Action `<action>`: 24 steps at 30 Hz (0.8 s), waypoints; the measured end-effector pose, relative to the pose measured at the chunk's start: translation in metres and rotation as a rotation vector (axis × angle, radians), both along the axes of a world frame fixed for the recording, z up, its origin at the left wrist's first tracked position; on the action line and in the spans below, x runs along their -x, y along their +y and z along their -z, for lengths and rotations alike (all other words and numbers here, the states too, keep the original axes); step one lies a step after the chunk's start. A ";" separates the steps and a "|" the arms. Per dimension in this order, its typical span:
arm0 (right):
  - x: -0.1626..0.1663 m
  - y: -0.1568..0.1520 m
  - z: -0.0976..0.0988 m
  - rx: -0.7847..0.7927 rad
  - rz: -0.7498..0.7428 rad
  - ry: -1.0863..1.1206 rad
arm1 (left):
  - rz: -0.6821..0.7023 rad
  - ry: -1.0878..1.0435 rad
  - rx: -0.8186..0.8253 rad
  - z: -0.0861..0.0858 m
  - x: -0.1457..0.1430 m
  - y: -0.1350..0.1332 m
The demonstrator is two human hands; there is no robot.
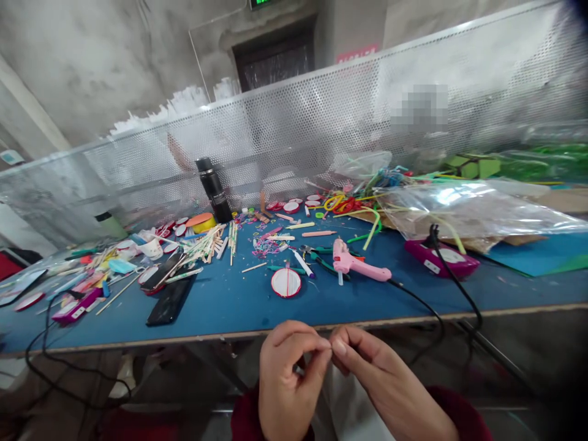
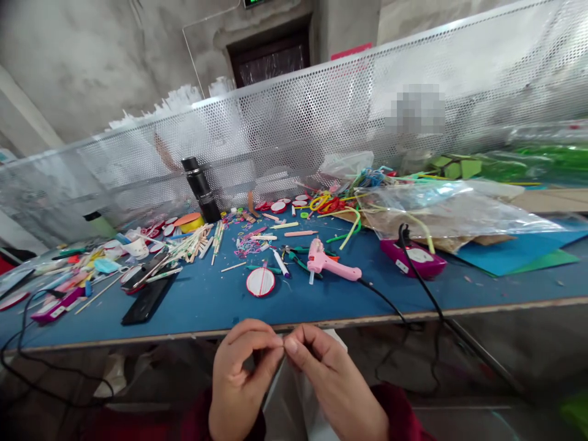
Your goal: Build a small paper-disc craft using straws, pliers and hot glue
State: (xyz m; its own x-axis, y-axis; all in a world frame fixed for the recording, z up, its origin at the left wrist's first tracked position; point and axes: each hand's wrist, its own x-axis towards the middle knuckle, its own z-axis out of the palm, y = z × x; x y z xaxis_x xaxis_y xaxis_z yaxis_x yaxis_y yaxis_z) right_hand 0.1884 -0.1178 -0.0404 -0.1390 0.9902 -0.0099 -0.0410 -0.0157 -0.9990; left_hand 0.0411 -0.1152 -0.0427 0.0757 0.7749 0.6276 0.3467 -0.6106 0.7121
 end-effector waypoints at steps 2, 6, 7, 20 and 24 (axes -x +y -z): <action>-0.003 0.005 -0.006 -0.054 -0.023 -0.075 | 0.003 0.003 0.065 -0.003 0.001 0.002; -0.036 0.039 -0.017 -0.364 0.097 -0.486 | -0.040 -0.200 0.214 -0.005 0.003 0.017; -0.048 0.051 -0.019 -0.516 0.239 -0.637 | -0.048 -0.295 0.260 -0.004 0.004 0.023; -0.089 0.127 -0.004 -0.687 0.348 -1.652 | 0.089 -0.753 0.561 0.005 -0.008 0.053; -0.094 0.131 -0.016 -0.723 0.344 -1.651 | 0.073 -0.745 0.544 0.004 -0.008 0.051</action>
State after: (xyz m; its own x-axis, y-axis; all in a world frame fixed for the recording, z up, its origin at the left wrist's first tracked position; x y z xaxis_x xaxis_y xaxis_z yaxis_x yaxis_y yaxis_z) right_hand 0.2825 0.0129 -0.0247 -0.2448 0.8417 0.4813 0.9677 0.1810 0.1756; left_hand 0.0491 -0.0638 -0.0466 -0.1409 0.9864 0.0845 -0.3421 -0.1286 0.9308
